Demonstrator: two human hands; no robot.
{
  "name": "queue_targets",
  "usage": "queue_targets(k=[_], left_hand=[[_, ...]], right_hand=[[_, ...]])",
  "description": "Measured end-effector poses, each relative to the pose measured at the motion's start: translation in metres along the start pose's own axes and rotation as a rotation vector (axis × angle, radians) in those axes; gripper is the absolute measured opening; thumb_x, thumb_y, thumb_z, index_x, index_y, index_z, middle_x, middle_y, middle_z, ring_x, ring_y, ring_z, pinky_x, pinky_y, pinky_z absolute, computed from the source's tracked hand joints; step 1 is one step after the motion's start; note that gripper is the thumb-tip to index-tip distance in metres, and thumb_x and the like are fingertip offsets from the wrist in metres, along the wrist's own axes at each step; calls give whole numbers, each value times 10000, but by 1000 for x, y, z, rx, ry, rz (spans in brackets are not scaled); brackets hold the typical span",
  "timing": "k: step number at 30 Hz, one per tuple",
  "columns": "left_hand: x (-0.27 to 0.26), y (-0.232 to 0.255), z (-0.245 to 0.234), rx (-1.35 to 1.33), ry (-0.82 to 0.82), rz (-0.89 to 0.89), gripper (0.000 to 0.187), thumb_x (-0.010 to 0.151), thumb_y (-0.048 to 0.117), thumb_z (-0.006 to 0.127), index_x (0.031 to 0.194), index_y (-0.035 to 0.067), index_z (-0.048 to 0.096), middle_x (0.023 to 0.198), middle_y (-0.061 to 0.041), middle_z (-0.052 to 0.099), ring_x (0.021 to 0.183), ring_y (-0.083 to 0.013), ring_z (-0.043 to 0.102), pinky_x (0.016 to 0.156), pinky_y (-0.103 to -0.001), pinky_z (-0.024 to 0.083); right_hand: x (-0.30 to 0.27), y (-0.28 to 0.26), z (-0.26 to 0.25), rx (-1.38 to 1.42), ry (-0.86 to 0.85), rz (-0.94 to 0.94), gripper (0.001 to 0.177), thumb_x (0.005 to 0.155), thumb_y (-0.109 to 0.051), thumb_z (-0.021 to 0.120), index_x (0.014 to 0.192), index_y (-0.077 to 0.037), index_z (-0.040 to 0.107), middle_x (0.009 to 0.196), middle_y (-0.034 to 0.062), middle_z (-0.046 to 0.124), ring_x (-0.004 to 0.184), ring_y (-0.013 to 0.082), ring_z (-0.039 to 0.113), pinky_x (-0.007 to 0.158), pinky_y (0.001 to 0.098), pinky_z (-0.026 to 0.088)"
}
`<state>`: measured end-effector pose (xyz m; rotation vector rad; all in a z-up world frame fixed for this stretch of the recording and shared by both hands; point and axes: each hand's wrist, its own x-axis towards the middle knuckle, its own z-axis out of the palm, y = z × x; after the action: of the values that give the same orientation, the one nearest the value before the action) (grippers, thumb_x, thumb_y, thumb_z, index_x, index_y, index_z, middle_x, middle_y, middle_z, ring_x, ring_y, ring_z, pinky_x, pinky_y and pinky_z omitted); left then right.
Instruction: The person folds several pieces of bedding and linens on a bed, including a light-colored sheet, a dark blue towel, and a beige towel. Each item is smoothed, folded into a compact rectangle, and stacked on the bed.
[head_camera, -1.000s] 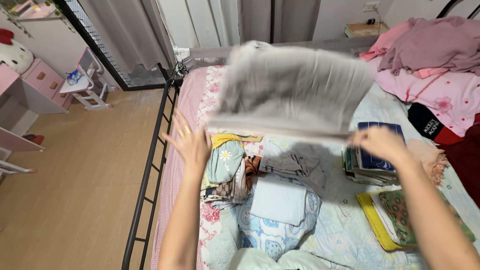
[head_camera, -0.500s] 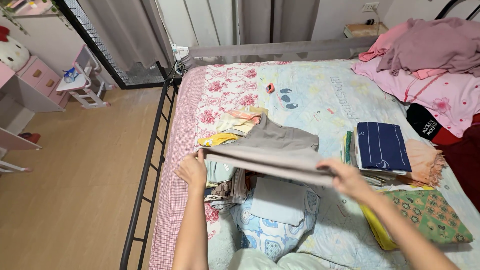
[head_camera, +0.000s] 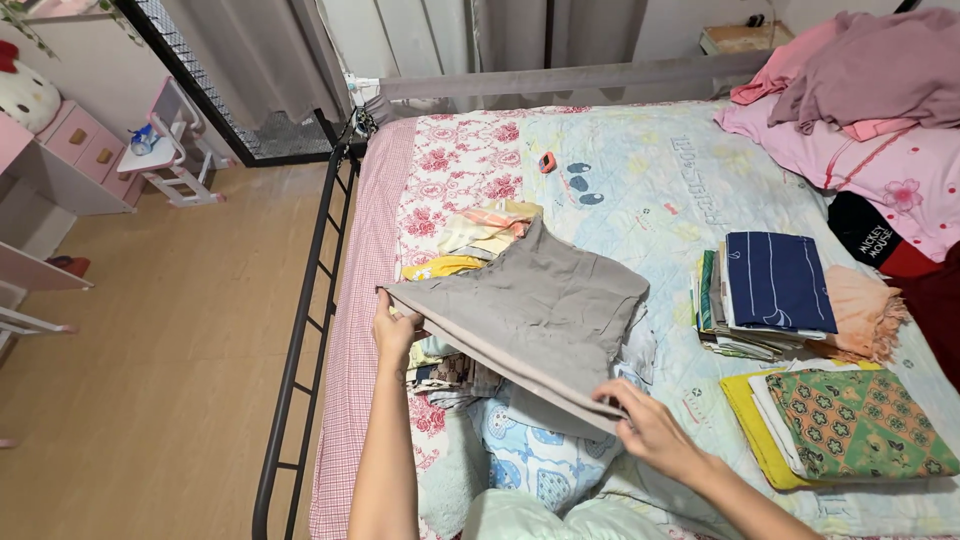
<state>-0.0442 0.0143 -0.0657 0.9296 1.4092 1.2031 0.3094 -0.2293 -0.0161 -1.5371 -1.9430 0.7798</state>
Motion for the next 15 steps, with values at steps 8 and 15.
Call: queue_targets(k=[8,15], left_hand=[[4,-6,12,11,-18,-123,1138,792,-128,631,1626,200,-71,1095,-218,670,687,-280,694,515,-388,583],[-3,14,11,-27,18,-131,1120,797,-51,638,1649,127,-65,1095,-251,678,696,-261,714,513,-396,620]], right_hand=[[17,-5,-4,-283,-55,-350,764,637,154,563,1375,-42,575,1487,159,503,1383,358,479,1137,450,379],[24,1,-1,-508,136,-289,856,584,182,555,1421,5,546,1600,99,407,1465,295,331,1187,549,220]])
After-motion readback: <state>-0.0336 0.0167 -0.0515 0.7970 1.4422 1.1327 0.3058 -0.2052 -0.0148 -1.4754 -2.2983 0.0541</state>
